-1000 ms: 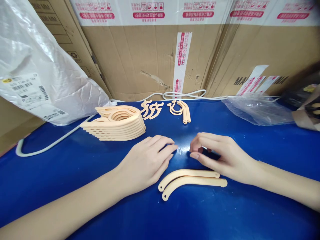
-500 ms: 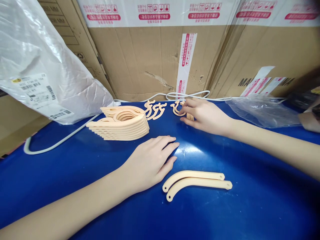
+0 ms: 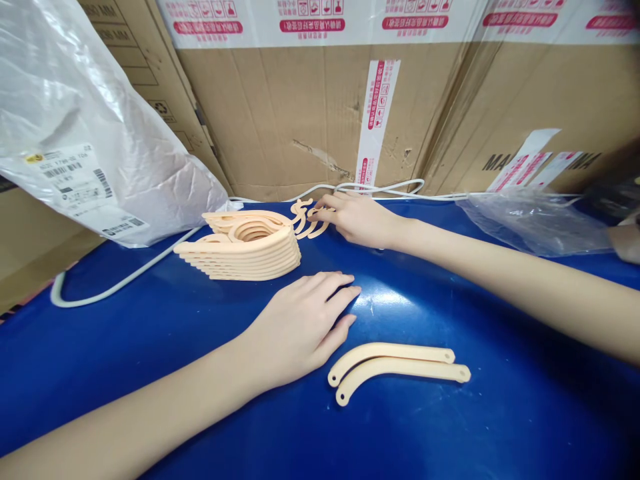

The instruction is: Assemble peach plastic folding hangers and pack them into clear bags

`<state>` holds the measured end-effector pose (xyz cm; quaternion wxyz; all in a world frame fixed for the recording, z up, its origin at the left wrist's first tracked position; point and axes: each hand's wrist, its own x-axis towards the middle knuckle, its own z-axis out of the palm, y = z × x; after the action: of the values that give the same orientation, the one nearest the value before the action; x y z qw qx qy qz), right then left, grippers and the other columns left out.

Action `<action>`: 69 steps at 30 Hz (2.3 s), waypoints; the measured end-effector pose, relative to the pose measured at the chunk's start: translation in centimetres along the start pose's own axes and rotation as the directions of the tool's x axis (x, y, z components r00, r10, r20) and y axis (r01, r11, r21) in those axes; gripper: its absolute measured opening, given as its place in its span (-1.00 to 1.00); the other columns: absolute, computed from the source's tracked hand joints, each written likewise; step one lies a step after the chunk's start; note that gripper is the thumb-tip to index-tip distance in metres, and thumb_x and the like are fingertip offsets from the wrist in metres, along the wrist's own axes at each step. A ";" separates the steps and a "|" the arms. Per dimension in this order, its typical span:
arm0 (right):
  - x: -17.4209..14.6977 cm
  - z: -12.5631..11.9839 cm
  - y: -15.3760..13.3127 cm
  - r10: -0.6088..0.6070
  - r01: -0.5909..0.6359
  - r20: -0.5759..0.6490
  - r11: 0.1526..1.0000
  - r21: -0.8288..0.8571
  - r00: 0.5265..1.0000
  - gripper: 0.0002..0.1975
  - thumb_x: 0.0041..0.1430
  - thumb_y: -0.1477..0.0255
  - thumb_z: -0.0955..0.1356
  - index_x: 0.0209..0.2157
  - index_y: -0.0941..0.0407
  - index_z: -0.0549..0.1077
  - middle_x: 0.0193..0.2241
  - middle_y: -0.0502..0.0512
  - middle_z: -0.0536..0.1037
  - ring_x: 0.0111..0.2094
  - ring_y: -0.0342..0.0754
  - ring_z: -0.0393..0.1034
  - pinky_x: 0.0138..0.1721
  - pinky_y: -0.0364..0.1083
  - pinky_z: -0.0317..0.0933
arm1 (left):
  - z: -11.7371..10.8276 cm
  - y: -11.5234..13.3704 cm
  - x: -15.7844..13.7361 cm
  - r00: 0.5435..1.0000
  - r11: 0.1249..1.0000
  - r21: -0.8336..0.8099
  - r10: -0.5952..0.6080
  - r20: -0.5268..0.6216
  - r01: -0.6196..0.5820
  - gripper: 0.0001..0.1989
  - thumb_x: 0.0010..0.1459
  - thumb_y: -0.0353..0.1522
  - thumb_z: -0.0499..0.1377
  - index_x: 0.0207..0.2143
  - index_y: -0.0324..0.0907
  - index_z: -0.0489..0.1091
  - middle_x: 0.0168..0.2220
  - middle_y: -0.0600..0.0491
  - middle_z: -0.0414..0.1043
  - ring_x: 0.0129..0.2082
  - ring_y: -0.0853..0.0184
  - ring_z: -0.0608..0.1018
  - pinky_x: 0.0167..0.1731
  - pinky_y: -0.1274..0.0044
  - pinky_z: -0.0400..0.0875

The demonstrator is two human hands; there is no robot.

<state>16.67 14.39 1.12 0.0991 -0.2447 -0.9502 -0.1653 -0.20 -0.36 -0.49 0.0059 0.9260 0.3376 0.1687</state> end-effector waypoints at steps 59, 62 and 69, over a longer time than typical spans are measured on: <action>-6.3 -5.0 -9.7 0.278 -0.297 0.111 0.839 0.455 0.954 -0.90 0.03 0.46 0.41 -0.53 0.14 0.47 -0.50 -0.04 0.51 -0.41 -0.12 0.30 -0.30 -0.09 0.03 | -1.2 0.8 -0.1 0.915 0.913 0.082 -0.390 -0.106 0.399 -0.87 0.29 -0.37 0.04 -0.26 -0.15 0.38 -0.48 0.15 0.42 -0.51 0.35 0.48 -0.56 0.55 0.13; -6.5 -5.0 -10.5 0.243 -0.233 0.036 0.864 0.445 0.969 -0.84 0.11 0.41 0.42 -0.52 0.15 0.48 -0.53 -0.04 0.49 -0.42 -0.12 0.28 -0.30 -0.07 0.01 | -1.5 1.0 0.1 0.882 0.873 0.144 -0.471 0.010 0.465 -0.85 0.27 -0.33 0.06 -0.34 -0.14 0.37 -0.54 0.16 0.41 -0.56 0.34 0.47 -0.60 0.55 0.01; -5.5 -4.1 -6.8 0.241 -0.147 -0.123 0.847 0.512 0.963 -0.87 0.22 0.48 0.35 -0.18 0.13 0.48 -0.36 -0.01 0.48 -0.33 -0.13 0.36 -0.21 -0.10 0.08 | -1.9 0.6 0.4 0.819 0.826 0.224 -0.553 0.151 0.517 -0.82 0.22 -0.30 0.04 -0.43 -0.12 0.34 -0.51 0.12 0.48 -0.46 0.22 0.56 -0.57 0.53 -0.06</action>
<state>18.47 4.88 1.57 0.2617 -0.2897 -0.9176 0.0744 -0.13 -0.76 1.49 0.0085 0.8026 0.5956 0.0317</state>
